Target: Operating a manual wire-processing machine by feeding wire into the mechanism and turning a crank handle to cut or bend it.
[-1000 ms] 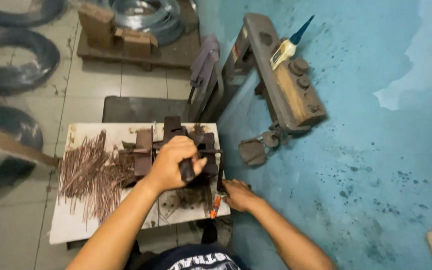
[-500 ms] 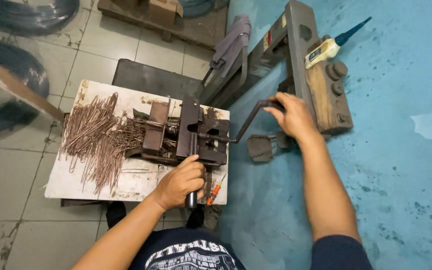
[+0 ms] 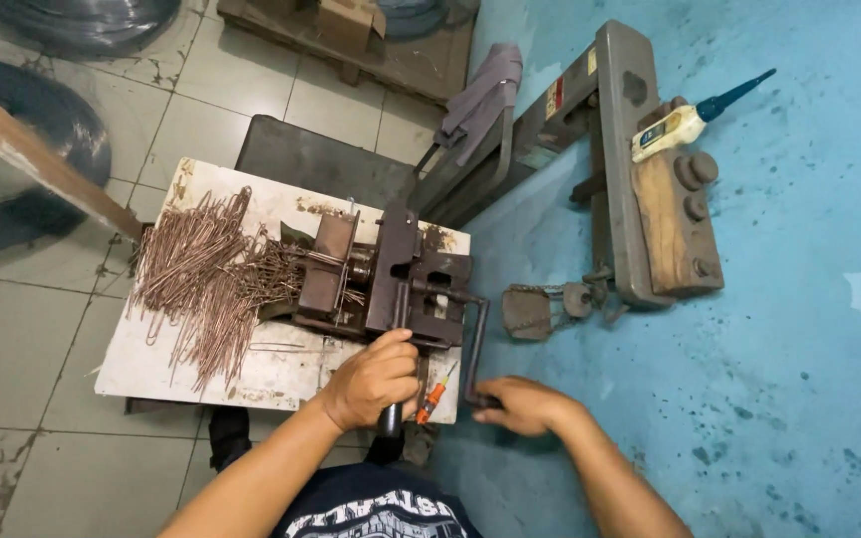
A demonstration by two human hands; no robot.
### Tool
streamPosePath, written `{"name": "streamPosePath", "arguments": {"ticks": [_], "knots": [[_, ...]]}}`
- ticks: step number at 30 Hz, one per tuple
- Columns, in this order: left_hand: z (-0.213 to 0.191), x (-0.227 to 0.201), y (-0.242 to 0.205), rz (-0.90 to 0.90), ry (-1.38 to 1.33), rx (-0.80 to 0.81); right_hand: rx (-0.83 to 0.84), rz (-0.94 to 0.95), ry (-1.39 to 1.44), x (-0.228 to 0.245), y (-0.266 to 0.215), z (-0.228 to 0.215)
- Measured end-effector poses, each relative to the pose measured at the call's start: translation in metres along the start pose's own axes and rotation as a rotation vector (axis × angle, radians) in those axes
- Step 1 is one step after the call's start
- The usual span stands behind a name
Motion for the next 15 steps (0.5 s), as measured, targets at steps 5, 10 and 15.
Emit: {"name": "streamPosePath", "arguments": {"ticks": [5,10,15], "knots": [[-0.006,-0.006,0.005,-0.017,-0.041,0.03,-0.312,-0.087,0.021,0.049,-0.095,-0.125],[-0.005,0.0,0.005,-0.015,-0.058,0.033,-0.804,-0.221,-0.308,-0.026,0.02,-0.215],[-0.003,0.0,0.004,-0.013,-0.043,0.021,-0.385,0.266,-0.228,-0.197,0.232,-0.081]]}}
Point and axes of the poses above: each hand's wrist, its own y-axis towards the middle knuckle, its own z-axis out of the palm, x = y × z, the point moved 4 cm from there along y, towards the middle knuckle, and after that the axes turned 8 degrees about y, right-handed, at the moved point
